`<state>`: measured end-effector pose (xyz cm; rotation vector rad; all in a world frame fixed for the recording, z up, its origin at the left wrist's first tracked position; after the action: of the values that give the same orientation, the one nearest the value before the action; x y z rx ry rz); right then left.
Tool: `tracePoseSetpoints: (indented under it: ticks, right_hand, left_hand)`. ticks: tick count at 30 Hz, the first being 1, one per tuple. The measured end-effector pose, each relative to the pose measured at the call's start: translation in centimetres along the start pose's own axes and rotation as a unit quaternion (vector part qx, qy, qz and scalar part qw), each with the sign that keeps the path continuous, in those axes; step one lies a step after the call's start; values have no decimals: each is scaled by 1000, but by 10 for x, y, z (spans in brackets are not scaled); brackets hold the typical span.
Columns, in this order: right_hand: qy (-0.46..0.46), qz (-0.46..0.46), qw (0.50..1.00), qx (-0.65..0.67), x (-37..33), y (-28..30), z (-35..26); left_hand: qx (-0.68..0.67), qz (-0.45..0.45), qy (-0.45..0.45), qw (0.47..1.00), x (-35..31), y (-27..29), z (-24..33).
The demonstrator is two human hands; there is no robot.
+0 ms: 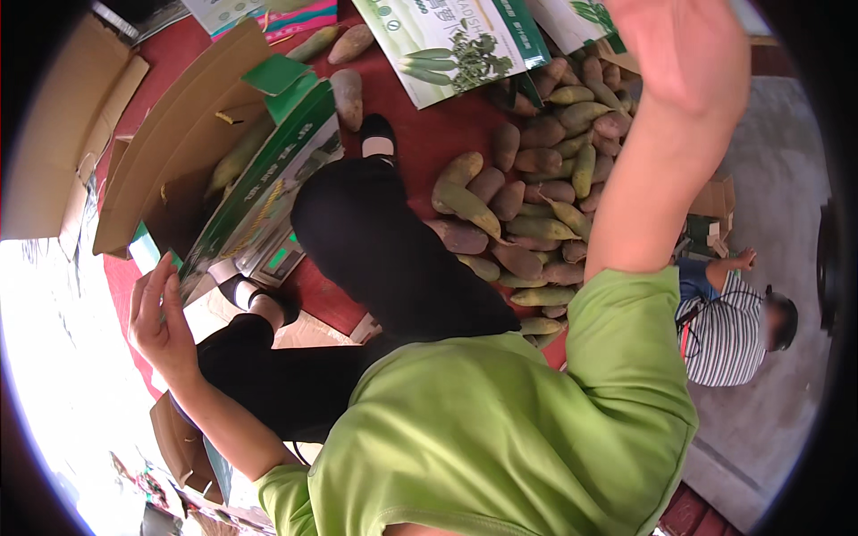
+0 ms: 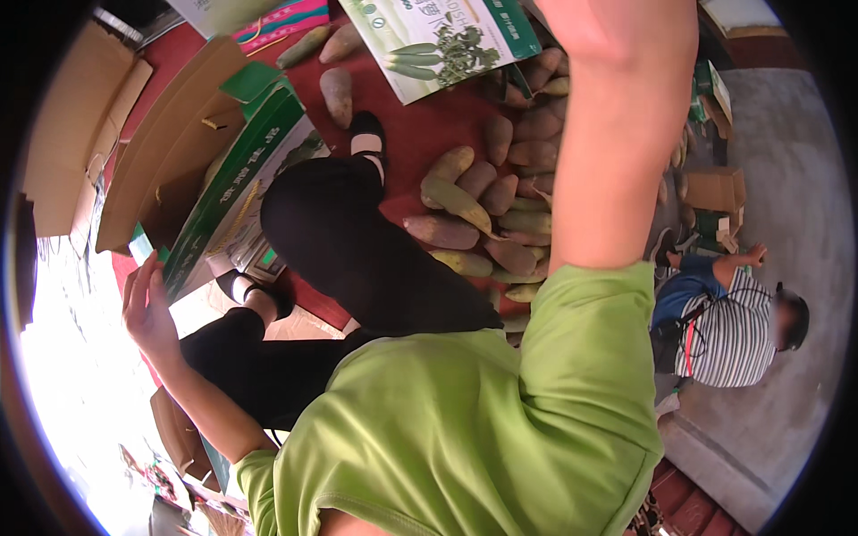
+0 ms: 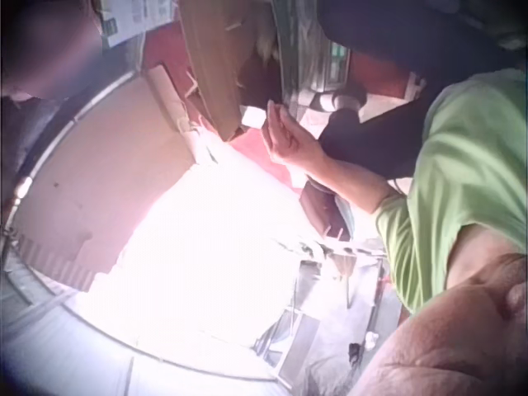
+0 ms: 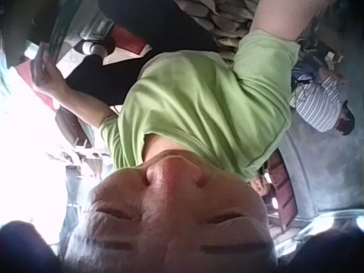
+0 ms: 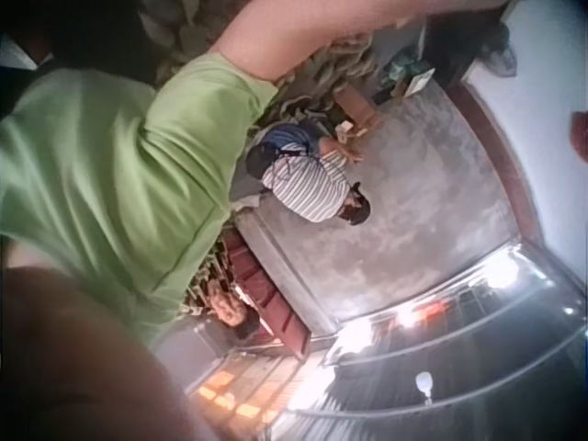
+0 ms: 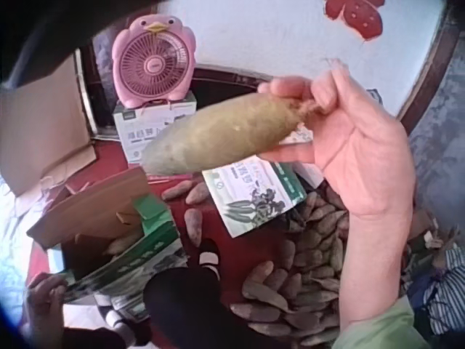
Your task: The recorder sorts through a pile of vegetables on the floor, weighs them, and packs them into cardboard boxes.
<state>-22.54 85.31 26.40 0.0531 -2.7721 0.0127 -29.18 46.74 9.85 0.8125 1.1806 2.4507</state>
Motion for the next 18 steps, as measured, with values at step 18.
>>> tracePoseSetpoints:
  ticks: [18]
  right_hand:
    - [-259,594,752,123,-359,170,289]
  left_hand:
    - [7,38,-42,998,-6,11,-18]
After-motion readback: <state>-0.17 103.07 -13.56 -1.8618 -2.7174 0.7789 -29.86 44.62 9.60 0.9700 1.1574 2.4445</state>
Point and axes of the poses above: each hand's wrist, its own x-axis towards the middle knuckle, its own y-axis out of the back of the hand, z = x × y, the point moved 10 cm from there along x, towards the middle knuckle, and after that the axes turned 11 degrees about -y, right-handed, at the moved point
